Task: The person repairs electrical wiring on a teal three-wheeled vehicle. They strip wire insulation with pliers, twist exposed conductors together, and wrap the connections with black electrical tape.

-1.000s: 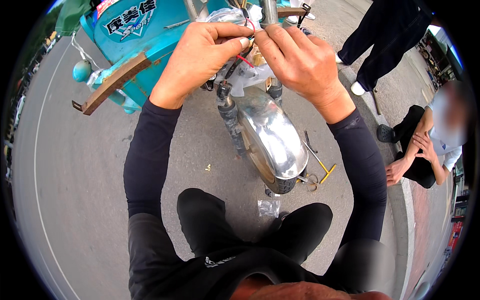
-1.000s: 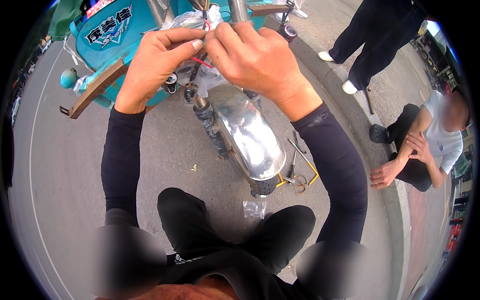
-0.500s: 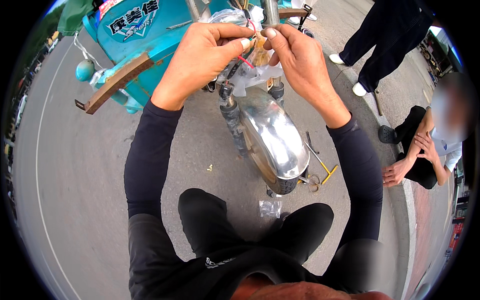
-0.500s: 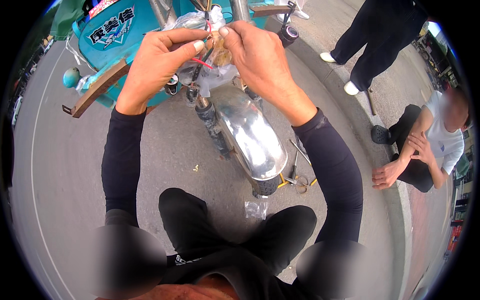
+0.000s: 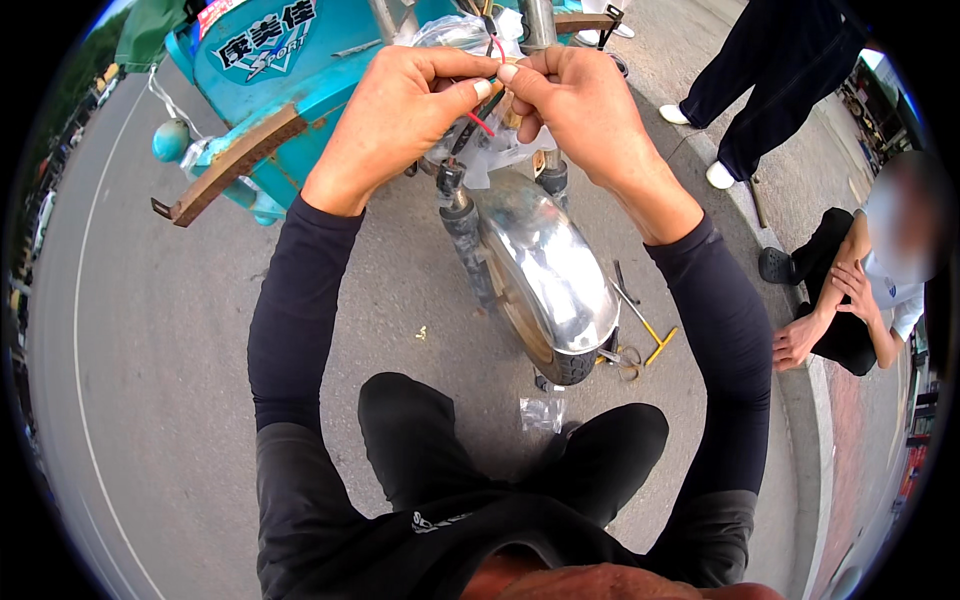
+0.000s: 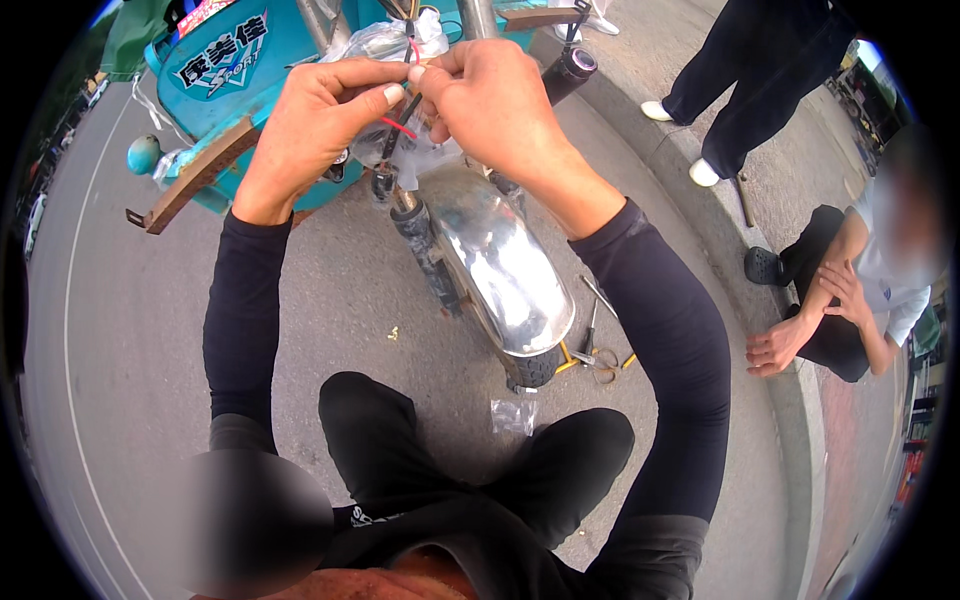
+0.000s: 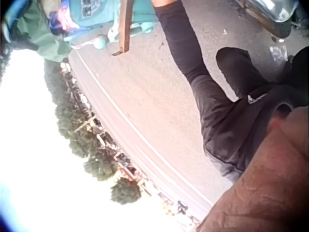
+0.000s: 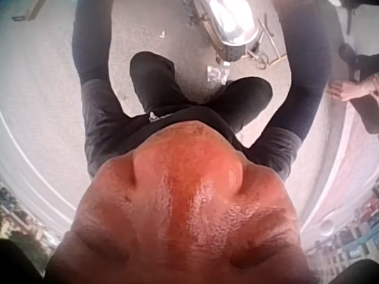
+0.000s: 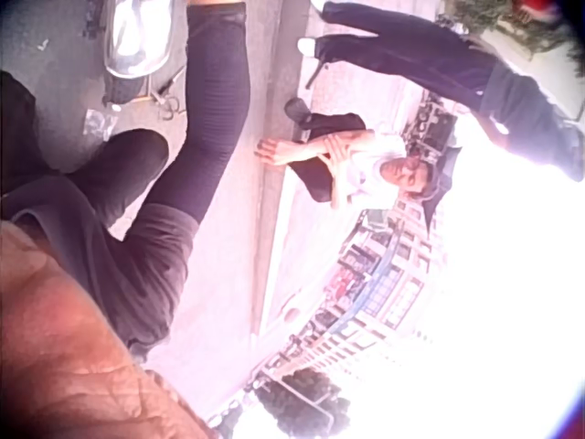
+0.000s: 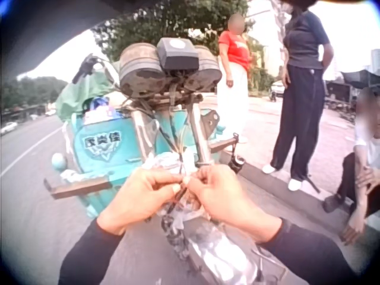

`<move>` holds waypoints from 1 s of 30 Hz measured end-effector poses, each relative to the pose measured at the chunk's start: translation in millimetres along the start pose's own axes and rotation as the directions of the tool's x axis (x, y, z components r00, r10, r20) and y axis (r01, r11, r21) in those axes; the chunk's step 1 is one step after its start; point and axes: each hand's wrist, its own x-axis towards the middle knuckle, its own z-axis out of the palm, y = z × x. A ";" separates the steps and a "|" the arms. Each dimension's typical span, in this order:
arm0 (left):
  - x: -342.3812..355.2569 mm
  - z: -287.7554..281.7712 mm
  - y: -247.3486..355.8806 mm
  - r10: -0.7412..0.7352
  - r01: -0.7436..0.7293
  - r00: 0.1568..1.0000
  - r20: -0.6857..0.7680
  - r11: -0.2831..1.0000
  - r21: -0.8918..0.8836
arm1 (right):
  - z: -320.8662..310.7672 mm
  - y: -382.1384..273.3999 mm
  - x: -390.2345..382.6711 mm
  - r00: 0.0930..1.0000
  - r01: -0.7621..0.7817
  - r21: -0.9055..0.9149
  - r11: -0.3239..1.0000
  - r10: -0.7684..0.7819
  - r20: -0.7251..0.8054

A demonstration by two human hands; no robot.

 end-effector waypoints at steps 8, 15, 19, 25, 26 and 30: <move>-2.1 3.3 10.8 -0.049 0.048 0.999 -0.002 0.990 -0.131 | -10.6 20.0 -5.8 0.837 0.365 -0.541 0.758 -0.521 -0.166; -4.7 0.0 16.3 -0.149 0.143 0.988 -0.029 0.977 -0.157 | -22.4 4.3 2.1 0.333 0.448 -0.866 -0.223 -0.857 0.393; -3.7 -3.9 19.7 -0.237 0.233 0.971 0.014 0.943 -0.238 | -19.4 -0.7 8.4 0.319 0.447 -0.848 -0.283 -0.836 0.447; -4.9 -4.3 31.4 -0.305 0.297 0.952 0.028 0.894 -0.336 | -7.1 3.5 1.9 0.446 0.458 -0.887 -0.064 -0.846 0.292; -4.6 -3.3 29.6 -0.302 0.292 0.953 0.021 0.902 -0.319 | -4.1 4.1 -0.5 0.526 0.475 -0.874 0.104 -0.830 0.187; -4.8 -0.4 27.8 -0.274 0.266 0.962 0.008 0.923 -0.277 | 9.7 -5.4 -5.8 0.829 0.365 -0.566 0.739 -0.534 -0.163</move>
